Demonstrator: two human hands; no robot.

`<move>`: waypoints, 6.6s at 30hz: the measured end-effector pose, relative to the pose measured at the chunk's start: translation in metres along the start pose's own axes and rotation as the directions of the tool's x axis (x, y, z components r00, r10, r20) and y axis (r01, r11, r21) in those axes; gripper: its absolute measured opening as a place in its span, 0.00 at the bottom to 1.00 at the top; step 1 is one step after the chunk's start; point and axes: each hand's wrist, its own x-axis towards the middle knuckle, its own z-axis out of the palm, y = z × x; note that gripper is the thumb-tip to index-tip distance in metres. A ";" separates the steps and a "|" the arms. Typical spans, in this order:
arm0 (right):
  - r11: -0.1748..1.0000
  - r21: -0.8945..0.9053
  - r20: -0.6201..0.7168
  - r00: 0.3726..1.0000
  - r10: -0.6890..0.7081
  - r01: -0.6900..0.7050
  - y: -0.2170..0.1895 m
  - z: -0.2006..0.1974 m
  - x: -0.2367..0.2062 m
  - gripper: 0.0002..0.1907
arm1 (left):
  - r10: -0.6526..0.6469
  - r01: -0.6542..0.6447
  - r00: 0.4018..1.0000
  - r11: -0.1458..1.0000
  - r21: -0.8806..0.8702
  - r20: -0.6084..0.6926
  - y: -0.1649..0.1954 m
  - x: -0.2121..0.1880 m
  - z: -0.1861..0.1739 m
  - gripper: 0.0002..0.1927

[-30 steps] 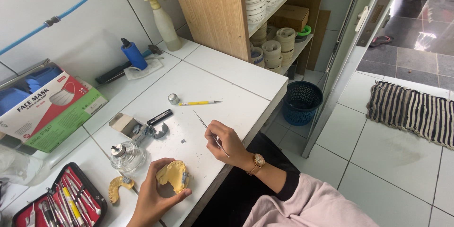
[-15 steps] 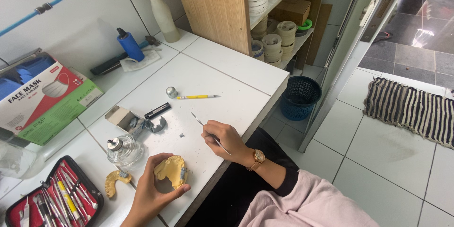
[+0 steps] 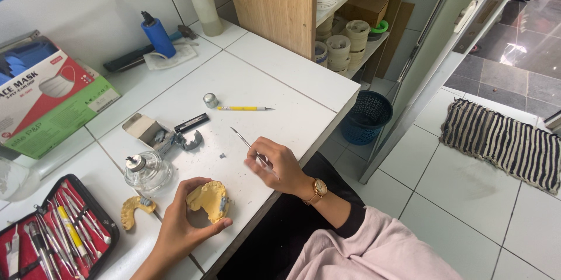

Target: The person sits at a laboratory bench holding a yellow dental stone cast and uses a metal waxing instrument to apply and sculpt wax on the teeth area of the model, occasionally dipping the instrument. They briefly carry the model to a sink area, then return to the bench and continue shaping the wax by hand and instrument.

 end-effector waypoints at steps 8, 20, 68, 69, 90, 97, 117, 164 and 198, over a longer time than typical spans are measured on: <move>0.993 -0.018 -0.009 0.994 0.113 -0.113 0.004 0.006 0.000 0.06 | 0.024 -0.024 1.000 1.000 0.005 0.003 -0.003 0.001 -0.003 0.46; 0.941 -0.329 -0.080 0.991 -0.111 0.079 -0.003 0.015 0.002 0.22 | 0.117 -0.112 0.992 0.988 0.107 -0.042 -0.004 0.000 -0.007 0.45; 0.774 -0.571 -0.229 0.958 0.170 -0.274 -0.063 0.016 0.016 0.15 | 0.423 -0.130 0.676 0.875 0.467 -0.604 0.041 -0.080 0.085 0.43; 0.782 -0.554 -0.254 0.953 0.166 -0.284 -0.064 0.013 0.018 0.12 | 0.428 -0.135 0.674 0.873 0.469 -0.602 0.041 -0.080 0.087 0.43; 0.911 -0.368 -0.439 0.898 0.004 -0.183 -0.044 -0.002 -0.010 0.11 | 0.462 -0.107 0.659 0.839 0.534 -0.594 0.035 -0.077 0.091 0.45; 0.965 -0.258 -0.532 0.828 -0.179 0.042 -0.040 -0.003 -0.015 0.15 | 0.437 -0.124 0.692 0.856 0.502 -0.574 0.035 -0.083 0.085 0.44; 1.000 -0.019 -0.462 0.887 -0.002 -0.008 -0.031 -0.006 -0.027 0.06 | 0.439 -0.125 0.706 0.850 0.512 -0.556 0.039 -0.088 0.091 0.42; 0.737 0.638 -0.760 0.338 0.556 0.222 -0.062 -0.237 -0.339 0.13 | 0.505 0.293 0.723 0.393 -0.872 0.471 0.168 -0.033 0.290 0.44; 0.892 0.451 -0.821 0.384 0.423 -0.018 -0.068 -0.248 -0.326 0.15 | 0.310 0.212 0.858 0.514 -0.831 0.410 0.178 0.001 0.341 0.53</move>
